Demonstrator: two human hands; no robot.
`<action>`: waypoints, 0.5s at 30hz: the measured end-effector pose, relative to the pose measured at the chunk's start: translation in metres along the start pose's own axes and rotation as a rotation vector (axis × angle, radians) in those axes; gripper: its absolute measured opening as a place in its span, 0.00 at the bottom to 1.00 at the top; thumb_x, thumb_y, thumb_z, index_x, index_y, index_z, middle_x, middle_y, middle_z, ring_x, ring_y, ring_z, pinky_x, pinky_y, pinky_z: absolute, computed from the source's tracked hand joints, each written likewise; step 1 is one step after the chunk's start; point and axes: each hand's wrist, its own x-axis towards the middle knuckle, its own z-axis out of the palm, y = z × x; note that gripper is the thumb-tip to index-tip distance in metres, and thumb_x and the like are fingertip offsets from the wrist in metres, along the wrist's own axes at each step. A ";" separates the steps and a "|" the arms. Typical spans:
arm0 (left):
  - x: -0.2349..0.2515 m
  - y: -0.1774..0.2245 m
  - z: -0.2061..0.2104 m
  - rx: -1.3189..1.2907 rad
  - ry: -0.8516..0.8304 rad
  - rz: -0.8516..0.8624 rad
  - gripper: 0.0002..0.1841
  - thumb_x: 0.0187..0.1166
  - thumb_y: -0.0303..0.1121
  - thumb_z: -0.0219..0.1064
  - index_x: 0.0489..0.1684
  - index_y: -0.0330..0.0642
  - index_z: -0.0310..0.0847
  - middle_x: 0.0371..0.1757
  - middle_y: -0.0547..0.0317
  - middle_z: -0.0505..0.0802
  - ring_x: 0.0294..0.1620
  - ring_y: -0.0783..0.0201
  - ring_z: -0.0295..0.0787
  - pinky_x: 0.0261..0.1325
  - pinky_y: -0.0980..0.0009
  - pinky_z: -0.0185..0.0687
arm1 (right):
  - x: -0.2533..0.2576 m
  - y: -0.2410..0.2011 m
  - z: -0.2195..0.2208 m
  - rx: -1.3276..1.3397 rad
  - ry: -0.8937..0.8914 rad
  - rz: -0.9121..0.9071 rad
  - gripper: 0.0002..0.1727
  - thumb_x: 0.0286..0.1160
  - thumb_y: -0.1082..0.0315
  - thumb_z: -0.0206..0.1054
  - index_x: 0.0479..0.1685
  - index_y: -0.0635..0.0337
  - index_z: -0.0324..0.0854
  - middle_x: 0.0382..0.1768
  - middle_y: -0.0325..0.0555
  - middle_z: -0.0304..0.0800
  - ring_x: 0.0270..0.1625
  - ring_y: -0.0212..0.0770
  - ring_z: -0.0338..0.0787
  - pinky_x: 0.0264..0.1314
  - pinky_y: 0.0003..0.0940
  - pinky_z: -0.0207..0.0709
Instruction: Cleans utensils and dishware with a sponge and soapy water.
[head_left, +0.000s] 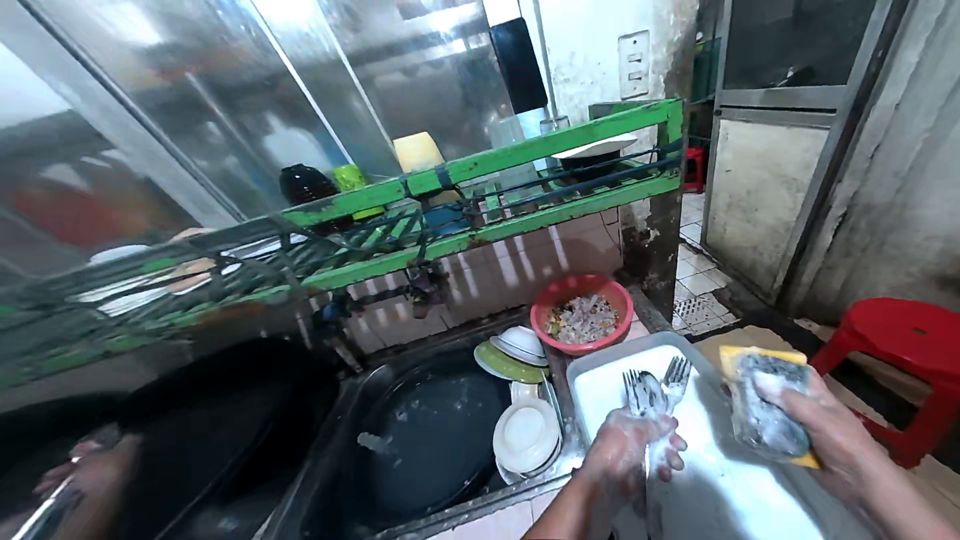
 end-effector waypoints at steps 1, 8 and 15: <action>0.000 0.000 -0.001 -0.019 -0.005 0.002 0.09 0.89 0.30 0.58 0.57 0.33 0.75 0.32 0.54 0.91 0.24 0.66 0.88 0.26 0.74 0.84 | -0.005 0.001 -0.001 -0.012 -0.050 0.019 0.42 0.59 0.64 0.70 0.81 0.58 0.59 0.50 0.44 0.90 0.45 0.37 0.95 0.45 0.36 0.92; -0.008 0.000 0.011 -0.075 0.053 0.003 0.11 0.87 0.26 0.60 0.61 0.33 0.69 0.31 0.50 0.90 0.27 0.59 0.92 0.29 0.66 0.91 | -0.015 -0.002 0.005 -0.055 -0.157 0.066 0.36 0.50 0.66 0.76 0.69 0.58 0.74 0.49 0.45 0.93 0.45 0.39 0.95 0.46 0.36 0.92; -0.020 -0.006 0.045 0.246 0.282 -0.029 0.14 0.82 0.27 0.66 0.61 0.35 0.72 0.25 0.57 0.85 0.16 0.69 0.78 0.19 0.74 0.75 | 0.000 0.006 0.033 -0.623 -0.104 0.109 0.34 0.64 0.66 0.77 0.76 0.57 0.76 0.64 0.58 0.87 0.65 0.54 0.87 0.68 0.58 0.79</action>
